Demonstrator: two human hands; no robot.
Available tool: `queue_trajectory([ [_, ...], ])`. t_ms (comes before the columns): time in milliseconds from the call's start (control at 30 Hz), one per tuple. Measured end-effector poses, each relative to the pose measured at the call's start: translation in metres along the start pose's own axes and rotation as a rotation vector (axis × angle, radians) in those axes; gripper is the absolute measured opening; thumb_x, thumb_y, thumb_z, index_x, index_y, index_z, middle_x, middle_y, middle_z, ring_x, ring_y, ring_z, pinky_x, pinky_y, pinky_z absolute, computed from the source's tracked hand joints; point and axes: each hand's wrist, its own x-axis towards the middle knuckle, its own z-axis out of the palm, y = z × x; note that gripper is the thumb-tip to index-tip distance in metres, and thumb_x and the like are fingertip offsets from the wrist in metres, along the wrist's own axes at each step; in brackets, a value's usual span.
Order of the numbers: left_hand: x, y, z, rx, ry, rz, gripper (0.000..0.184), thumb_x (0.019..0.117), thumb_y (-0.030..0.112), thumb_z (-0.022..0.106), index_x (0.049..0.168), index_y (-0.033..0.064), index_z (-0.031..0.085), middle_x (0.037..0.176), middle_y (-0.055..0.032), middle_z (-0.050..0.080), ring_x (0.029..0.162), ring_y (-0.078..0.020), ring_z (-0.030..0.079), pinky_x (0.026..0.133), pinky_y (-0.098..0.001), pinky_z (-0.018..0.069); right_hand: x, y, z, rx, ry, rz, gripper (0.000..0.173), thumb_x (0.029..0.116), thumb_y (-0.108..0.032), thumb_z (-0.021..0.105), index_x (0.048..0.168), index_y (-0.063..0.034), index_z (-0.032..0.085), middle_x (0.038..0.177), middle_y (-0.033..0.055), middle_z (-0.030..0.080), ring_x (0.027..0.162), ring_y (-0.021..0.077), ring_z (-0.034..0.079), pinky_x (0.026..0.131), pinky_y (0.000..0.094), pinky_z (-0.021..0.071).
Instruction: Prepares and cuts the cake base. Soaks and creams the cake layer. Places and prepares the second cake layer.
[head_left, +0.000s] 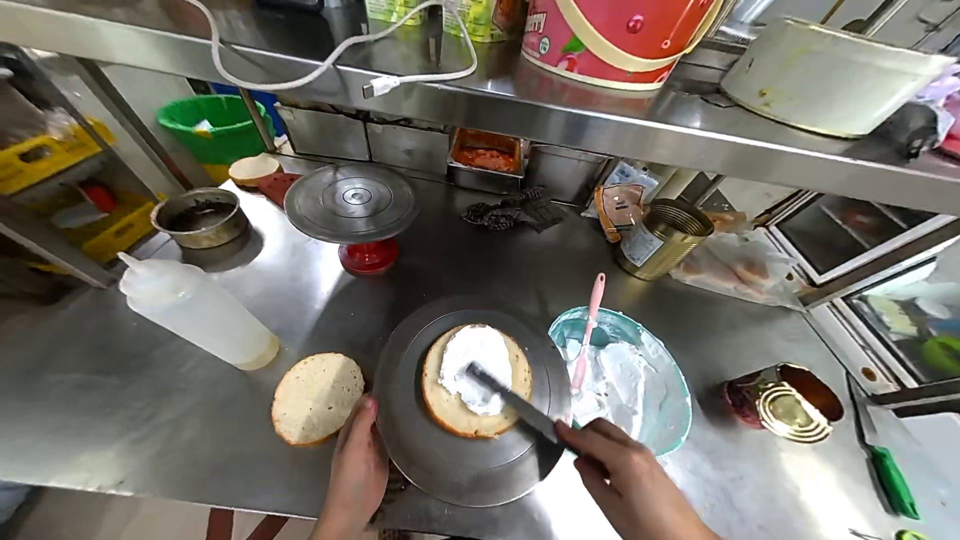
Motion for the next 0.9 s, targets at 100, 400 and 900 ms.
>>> queue_trajectory([
  [100, 0.005, 0.004, 0.002, -0.016, -0.011, -0.003, 0.047, 0.1091, 0.035, 0.033, 0.137, 0.0029, 0.052, 0.122, -0.0101, 0.067, 0.111, -0.0173, 0.066, 0.094, -0.0393, 0.0567, -0.002, 0.006, 0.015, -0.225, 0.185, -0.104, 0.040, 0.0898, -0.004, 0.059, 0.124, -0.0167, 0.075, 0.095, 0.0144, 0.068, 0.075, 0.0266, 0.069, 0.060, 0.0411, 0.0595],
  [400, 0.003, 0.001, 0.006, -0.042, -0.049, -0.013, 0.048, 0.1108, 0.040, 0.024, 0.133, 0.0093, 0.053, 0.113, -0.0048, 0.071, 0.104, -0.0142, 0.070, 0.088, -0.0382, 0.0606, -0.010, 0.005, 0.017, -0.272, 0.223, -0.060, 0.039, 0.0887, -0.004, 0.061, 0.123, -0.0169, 0.075, 0.093, 0.0129, 0.066, 0.074, 0.0265, 0.068, 0.059, 0.0405, 0.0585],
  [900, 0.007, 0.005, 0.015, -0.113, -0.061, 0.000, 0.051, 0.1112, 0.043, 0.021, 0.131, 0.0089, 0.054, 0.112, -0.0062, 0.071, 0.104, -0.0160, 0.070, 0.088, -0.0399, 0.0606, -0.011, -0.010, 0.018, -0.144, 0.111, -0.029, 0.042, 0.0895, -0.006, 0.058, 0.126, -0.0197, 0.074, 0.094, 0.0103, 0.066, 0.072, 0.0221, 0.067, 0.058, 0.0375, 0.0590],
])
